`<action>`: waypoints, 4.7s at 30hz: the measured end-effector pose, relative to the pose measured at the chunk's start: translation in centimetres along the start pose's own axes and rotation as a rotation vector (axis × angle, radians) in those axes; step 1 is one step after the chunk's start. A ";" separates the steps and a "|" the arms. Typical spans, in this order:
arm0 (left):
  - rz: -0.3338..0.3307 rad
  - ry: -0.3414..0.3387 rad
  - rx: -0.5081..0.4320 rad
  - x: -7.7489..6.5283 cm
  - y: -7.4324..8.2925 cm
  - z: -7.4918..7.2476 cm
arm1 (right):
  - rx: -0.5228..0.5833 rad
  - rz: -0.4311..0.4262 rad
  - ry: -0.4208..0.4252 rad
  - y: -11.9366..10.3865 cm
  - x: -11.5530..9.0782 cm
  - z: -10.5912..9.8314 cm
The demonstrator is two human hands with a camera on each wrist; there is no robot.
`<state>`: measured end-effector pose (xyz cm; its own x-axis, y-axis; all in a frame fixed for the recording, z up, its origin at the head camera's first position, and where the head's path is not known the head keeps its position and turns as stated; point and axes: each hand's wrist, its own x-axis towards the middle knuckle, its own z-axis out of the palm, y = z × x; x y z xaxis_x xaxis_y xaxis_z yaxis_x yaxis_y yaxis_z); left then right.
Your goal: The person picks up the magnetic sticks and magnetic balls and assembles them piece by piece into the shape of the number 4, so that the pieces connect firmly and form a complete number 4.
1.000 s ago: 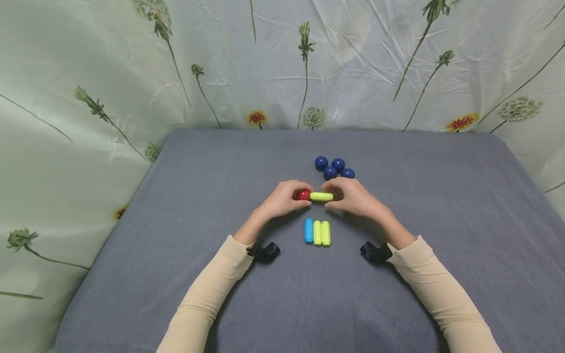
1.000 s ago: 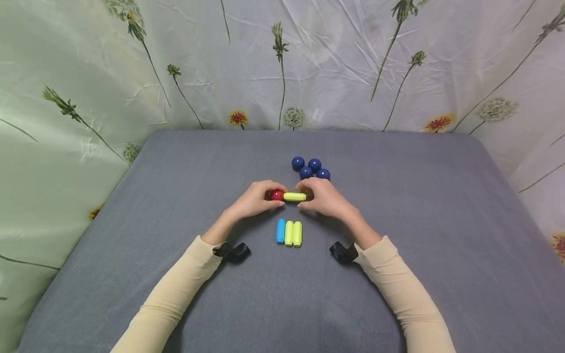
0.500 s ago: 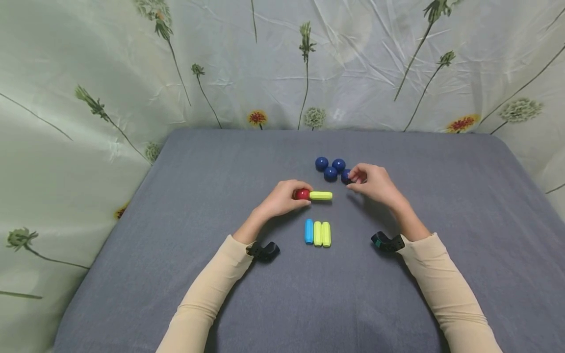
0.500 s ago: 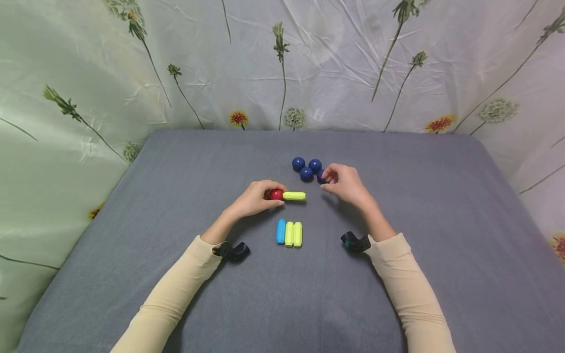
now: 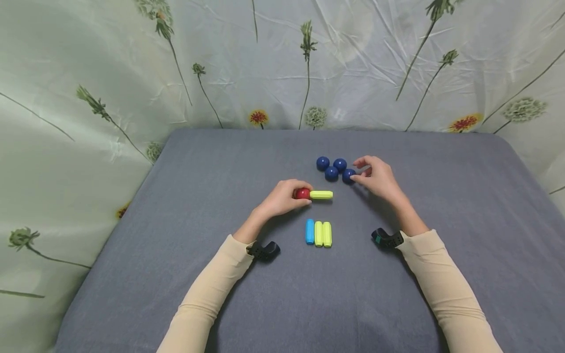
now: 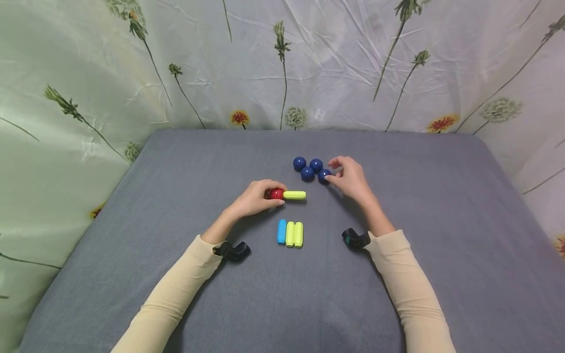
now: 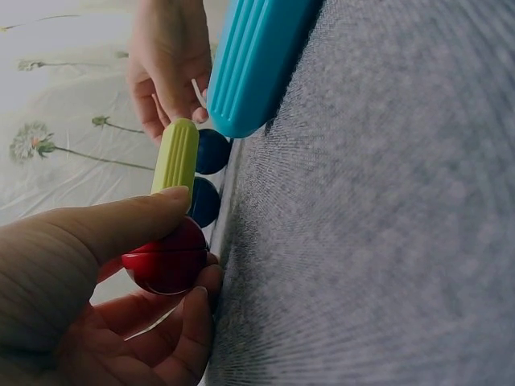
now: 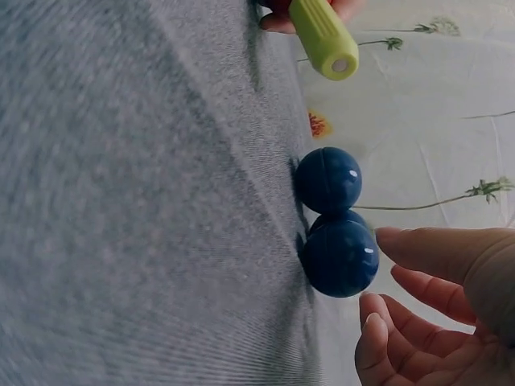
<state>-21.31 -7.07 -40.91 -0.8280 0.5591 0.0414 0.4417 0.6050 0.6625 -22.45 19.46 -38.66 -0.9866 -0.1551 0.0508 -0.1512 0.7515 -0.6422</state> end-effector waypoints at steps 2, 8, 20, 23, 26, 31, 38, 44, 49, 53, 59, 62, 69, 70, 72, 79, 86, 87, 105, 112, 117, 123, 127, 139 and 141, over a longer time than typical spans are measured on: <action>-0.001 -0.001 -0.003 0.0 0.0 0.0 | -0.002 0.001 -0.006 0.1 0.1 0.1; -0.004 -0.005 -0.010 0.0 0.1 0.0 | -0.020 0.003 -0.026 0.5 0.3 0.6; -0.004 -0.004 -0.011 0.0 0.1 -0.2 | -0.011 -0.004 -0.157 0.1 -0.1 0.5; -0.006 0.000 -0.018 -0.1 0.1 -0.3 | 0.011 -0.029 -0.214 0.0 -0.4 0.3; -0.012 0.002 -0.022 -0.1 0.2 -0.4 | 0.035 -0.050 -0.258 -0.1 -0.8 0.2; -0.013 0.000 -0.019 -0.1 0.3 -0.3 | 0.093 -0.042 -0.316 -0.6 -1.3 0.2; -0.011 0.002 -0.017 -0.1 0.2 -0.3 | 0.139 -0.031 -0.341 -1.2 -1.6 0.7; -0.018 -0.002 -0.015 -0.1 0.3 -0.3 | 0.112 -0.061 -0.333 -1.7 -1.8 1.2; -0.023 0.002 0.007 -0.1 0.2 -0.3 | 0.078 -0.075 -0.333 -2.1 -1.9 1.6; -0.039 0.009 0.002 0.0 0.2 -0.4 | 0.065 -0.087 -0.325 -2.4 -2.0 1.7; -0.100 0.081 -0.016 -0.2 0.1 -0.3 | 0.085 -0.102 -0.329 -2.5 -2.1 2.0; -0.132 0.155 -0.032 -0.2 0.1 -0.4 | 0.129 -0.115 -0.361 -2.6 -2.1 2.4; -0.171 0.277 -0.068 0.6 -0.3 -0.6 | 0.183 -0.105 -0.394 -3.7 -2.2 3.7; -0.174 0.284 -0.072 0.7 -0.3 -0.7 | 0.188 -0.107 -0.397 -3.9 -2.1 3.9; -0.184 0.283 -0.080 0.9 -0.5 -0.8 | 0.192 -0.108 -0.402 -4.2 -2.1 4.2; -0.188 0.248 -0.067 1.4 -0.9 -0.9 | 0.204 -0.111 -0.379 -4.7 -1.9 5.0; -0.198 0.224 -0.054 1.9 -1.1 -0.9 | 0.188 -0.134 -0.360 -5.0 -1.8 5.3; -0.201 0.221 -0.052 2.0 -1.1 -0.9 | 0.191 -0.135 -0.362 -5.0 -1.8 5.4; -0.129 0.107 -0.075 2.4 -1.0 -1.0 | 0.332 -0.154 -0.453 -5.2 -2.1 5.7; -0.127 0.111 -0.073 2.5 -1.2 -1.0 | 0.265 -0.168 -0.410 -5.1 -2.3 4.9; -0.129 0.113 -0.067 2.6 -1.3 -1.0 | 0.170 -0.101 -0.459 -4.8 -3.0 3.3; -0.118 0.110 -0.063 2.5 -1.3 -1.0 | 0.033 -0.034 -0.592 -4.7 -4.1 2.4; -0.109 0.114 -0.068 2.5 -1.3 -0.9 | -0.045 -0.032 -0.634 -5.1 -4.7 2.4; -0.112 0.114 -0.081 2.5 -1.1 -1.0 | -0.151 -0.084 -0.555 -6.3 -5.9 2.9; -0.112 0.114 -0.081 2.5 -1.1 -1.0 | -0.179 -0.097 -0.527 -6.4 -6.0 3.0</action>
<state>-24.20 -6.93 -40.80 -0.9061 0.4206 0.0455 0.3195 0.6098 0.7253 -15.39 13.66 -37.12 -0.8104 -0.4939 -0.3150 -0.2933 0.8076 -0.5116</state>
